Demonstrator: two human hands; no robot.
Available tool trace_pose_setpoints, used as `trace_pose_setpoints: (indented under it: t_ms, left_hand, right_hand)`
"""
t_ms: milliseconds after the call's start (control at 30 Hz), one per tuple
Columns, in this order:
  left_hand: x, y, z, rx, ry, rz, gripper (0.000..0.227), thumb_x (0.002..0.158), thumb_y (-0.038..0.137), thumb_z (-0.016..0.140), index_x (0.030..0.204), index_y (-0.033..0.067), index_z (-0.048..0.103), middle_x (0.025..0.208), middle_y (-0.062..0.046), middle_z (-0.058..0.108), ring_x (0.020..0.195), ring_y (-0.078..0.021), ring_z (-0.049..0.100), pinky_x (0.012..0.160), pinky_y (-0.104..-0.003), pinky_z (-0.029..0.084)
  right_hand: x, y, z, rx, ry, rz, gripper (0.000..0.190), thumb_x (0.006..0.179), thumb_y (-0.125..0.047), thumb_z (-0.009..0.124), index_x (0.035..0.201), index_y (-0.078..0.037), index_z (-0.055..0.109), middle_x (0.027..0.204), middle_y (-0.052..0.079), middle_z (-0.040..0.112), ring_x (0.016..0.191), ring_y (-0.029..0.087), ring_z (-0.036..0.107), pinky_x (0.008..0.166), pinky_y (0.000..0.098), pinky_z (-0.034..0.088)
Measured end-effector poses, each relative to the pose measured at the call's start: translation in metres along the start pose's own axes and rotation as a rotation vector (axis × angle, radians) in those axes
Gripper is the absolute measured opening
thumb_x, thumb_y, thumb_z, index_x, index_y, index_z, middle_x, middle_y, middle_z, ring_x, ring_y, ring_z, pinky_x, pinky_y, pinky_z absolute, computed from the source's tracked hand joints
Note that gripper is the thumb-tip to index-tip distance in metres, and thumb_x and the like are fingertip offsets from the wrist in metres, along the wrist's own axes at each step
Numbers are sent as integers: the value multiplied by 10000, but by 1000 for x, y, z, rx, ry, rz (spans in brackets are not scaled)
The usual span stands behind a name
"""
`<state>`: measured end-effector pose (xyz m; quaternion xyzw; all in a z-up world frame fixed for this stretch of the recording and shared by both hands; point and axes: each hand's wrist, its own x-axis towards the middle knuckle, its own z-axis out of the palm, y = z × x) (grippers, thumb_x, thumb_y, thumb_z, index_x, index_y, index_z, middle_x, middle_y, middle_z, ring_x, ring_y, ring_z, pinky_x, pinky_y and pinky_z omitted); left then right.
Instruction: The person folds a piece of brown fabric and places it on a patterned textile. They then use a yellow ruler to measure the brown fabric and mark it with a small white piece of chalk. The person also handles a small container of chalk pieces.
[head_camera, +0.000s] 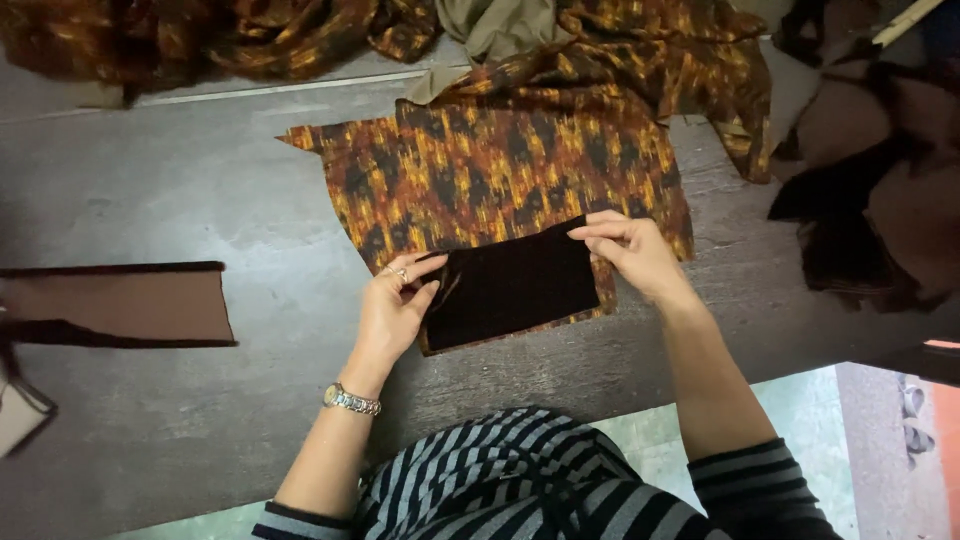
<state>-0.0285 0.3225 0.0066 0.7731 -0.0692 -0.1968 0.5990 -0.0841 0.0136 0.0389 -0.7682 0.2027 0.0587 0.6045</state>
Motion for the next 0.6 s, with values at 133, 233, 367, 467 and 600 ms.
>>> trace_pose_setpoints:
  t_ms: [133,233,367,467,600]
  left_hand:
    - [-3,13,0,69,3,99,422,834,-73,617,1203,119,687,1204,-99,670,741,-96,567,612,-220,538]
    - [-7,15,0,119,13,150,478,828,-105,604,1267,79,645,1256,-129,642,801,-167,618,640,-275,544]
    - [-8,19,0,201,33,216,482,823,-109,609,1283,36,614,1268,-143,622,948,-274,637,758,-340,548]
    - [-3,12,0,276,82,206,421,835,-43,645,1250,23,619,1199,-151,611,899,-295,641,692,-345,553]
    - [4,13,-5,533,186,188,226,893,83,658,1117,45,654,1032,-89,562,811,-267,647,570,-319,568]
  right_hand:
    - [3,13,-2,11,-25,-40,213,868,47,595,1052,37,702,1190,228,625,956,244,635,746,327,577]
    - [1,15,1,23,14,-60,225,873,67,583,1061,34,702,1199,212,638,968,251,649,742,311,580]
    - [-1,13,4,10,42,-106,207,871,73,585,1040,41,700,1174,218,649,950,235,654,726,306,591]
    - [-2,13,7,18,79,-115,201,866,85,578,1017,49,706,1150,219,649,905,231,655,700,304,598]
    - [2,15,6,-21,141,-142,201,867,89,602,1016,17,717,1088,177,639,857,222,667,651,288,607]
